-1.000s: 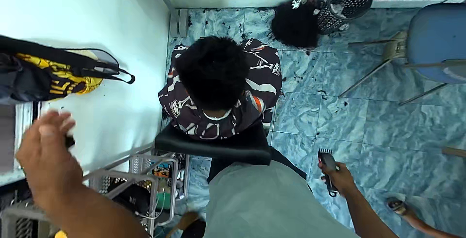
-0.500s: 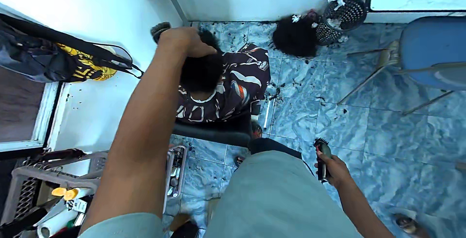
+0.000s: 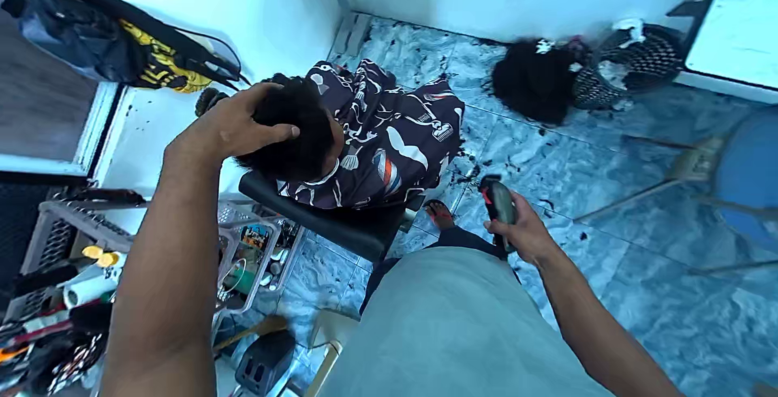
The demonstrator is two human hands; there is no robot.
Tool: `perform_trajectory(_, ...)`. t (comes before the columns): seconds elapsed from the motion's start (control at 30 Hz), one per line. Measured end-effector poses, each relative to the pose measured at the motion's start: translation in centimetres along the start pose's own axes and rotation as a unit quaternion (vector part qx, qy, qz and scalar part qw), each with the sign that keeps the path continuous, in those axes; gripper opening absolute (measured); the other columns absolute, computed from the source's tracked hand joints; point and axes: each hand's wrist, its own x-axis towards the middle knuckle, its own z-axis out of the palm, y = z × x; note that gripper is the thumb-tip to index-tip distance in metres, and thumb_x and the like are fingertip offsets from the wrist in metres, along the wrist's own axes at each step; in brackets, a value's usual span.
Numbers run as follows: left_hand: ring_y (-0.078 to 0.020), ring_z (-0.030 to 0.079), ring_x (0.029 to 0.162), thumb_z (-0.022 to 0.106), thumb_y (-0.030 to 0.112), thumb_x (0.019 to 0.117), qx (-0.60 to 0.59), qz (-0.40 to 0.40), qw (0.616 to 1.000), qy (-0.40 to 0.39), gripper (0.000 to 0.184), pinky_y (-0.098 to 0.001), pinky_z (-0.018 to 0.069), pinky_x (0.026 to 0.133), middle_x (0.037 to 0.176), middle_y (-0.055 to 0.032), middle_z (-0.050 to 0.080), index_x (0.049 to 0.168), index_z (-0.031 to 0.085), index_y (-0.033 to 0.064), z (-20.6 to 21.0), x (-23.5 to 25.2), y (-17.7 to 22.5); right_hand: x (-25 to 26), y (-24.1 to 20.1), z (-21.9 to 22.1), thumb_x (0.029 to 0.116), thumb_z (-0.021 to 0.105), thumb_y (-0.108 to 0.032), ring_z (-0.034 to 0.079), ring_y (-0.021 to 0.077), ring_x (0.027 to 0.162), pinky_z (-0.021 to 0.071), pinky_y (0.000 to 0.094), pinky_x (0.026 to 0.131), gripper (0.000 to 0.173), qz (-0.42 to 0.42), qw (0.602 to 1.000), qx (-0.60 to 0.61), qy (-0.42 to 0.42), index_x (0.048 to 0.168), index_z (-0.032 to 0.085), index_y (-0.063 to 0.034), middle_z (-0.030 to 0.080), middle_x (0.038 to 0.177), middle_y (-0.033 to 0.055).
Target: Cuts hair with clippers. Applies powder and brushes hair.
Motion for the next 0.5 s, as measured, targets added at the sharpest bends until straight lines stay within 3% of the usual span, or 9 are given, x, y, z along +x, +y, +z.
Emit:
perform_trajectory(0.17, -0.0360, 0.050, 0.139, 0.077, 0.049, 0.0874, -0.027, -0.039, 0.999, -0.003, 0.084, -0.0650, 0.0375, 0.113, 0.150, -0.0183, 0.052, 0.158, 0.039, 0.0222, -0.4, -0.6, -0.6, 5.6, -6.7, 0.1, 0.0841, 0.079, -0.023, 0.069, 0.0235, 0.100, 0.0602, 0.0462, 0.085, 0.088, -0.124, 0.957, -0.154, -0.212, 0.159, 0.034, -0.0205, 0.064, 0.128, 0.0149)
perform_trajectory(0.23, -0.0373, 0.040, 0.147, 0.077, 0.054, 0.0857, -0.012, -0.065, 0.997, 0.027, 0.094, -0.0640, 0.0338, 0.117, 0.161, -0.0188, 0.038, 0.162, 0.031, 0.0241, -0.2, -1.2, -0.2, 6.4, -9.6, 0.6, 0.0856, 0.079, -0.039, 0.069, 0.0191, 0.101, 0.0597, 0.0429, 0.086, 0.089, -0.192, 0.935, -0.156, -0.252, 0.160, 0.033, -0.0199, 0.064, 0.129, 0.0124)
perform_trajectory(0.27, -0.0424, 0.035, 0.149, 0.078, 0.054, 0.0845, -0.003, -0.088, 0.995, 0.052, 0.099, -0.0673, 0.0330, 0.115, 0.164, -0.0227, 0.030, 0.163, 0.027, 0.0246, 0.1, -1.6, 0.4, 6.5, -11.1, 1.1, 0.0858, 0.076, -0.049, 0.069, 0.0181, 0.100, 0.0602, 0.0422, 0.085, 0.091, -0.224, 0.929, -0.141, -0.258, 0.160, 0.033, -0.0183, 0.065, 0.129, 0.0120)
perform_trajectory(0.37, -0.0511, 0.033, 0.147, 0.081, 0.052, 0.0825, 0.010, -0.155, 0.981, 0.118, 0.107, -0.0737, 0.0361, 0.109, 0.166, -0.0287, 0.020, 0.165, 0.020, 0.0226, 1.2, -2.4, 3.0, 7.1, -15.2, 3.3, 0.0934, 0.058, -0.066, 0.069, 0.0152, 0.093, 0.0622, 0.0395, 0.078, 0.082, -0.281, 0.921, -0.042, -0.265, 0.157, 0.041, -0.0167, 0.067, 0.122, 0.0078)
perform_trajectory(0.43, -0.0509, 0.037, 0.145, 0.070, 0.066, 0.0847, 0.011, -0.203, 0.970, 0.133, 0.104, -0.0742, 0.0384, 0.106, 0.165, -0.0278, 0.023, 0.165, 0.021, 0.0231, 2.1, -2.3, 4.0, 8.7, -17.3, 6.1, 0.0892, 0.067, -0.066, 0.070, 0.0170, 0.088, 0.0622, 0.0388, 0.074, 0.074, -0.248, 0.904, 0.133, -0.323, 0.141, 0.055, -0.0148, 0.071, 0.109, 0.0052)
perform_trajectory(0.5, -0.0488, 0.039, 0.145, 0.048, 0.088, 0.0825, 0.001, -0.270, 0.954, 0.131, 0.105, -0.0756, 0.0381, 0.105, 0.166, -0.0248, 0.026, 0.165, 0.024, 0.0282, 2.6, -1.5, 5.0, 11.7, -19.6, 9.4, 0.0878, 0.074, -0.054, 0.070, 0.0264, 0.099, 0.0618, 0.0460, 0.083, 0.072, -0.194, 0.852, 0.229, -0.430, 0.140, 0.051, -0.0107, 0.069, 0.116, 0.0123)
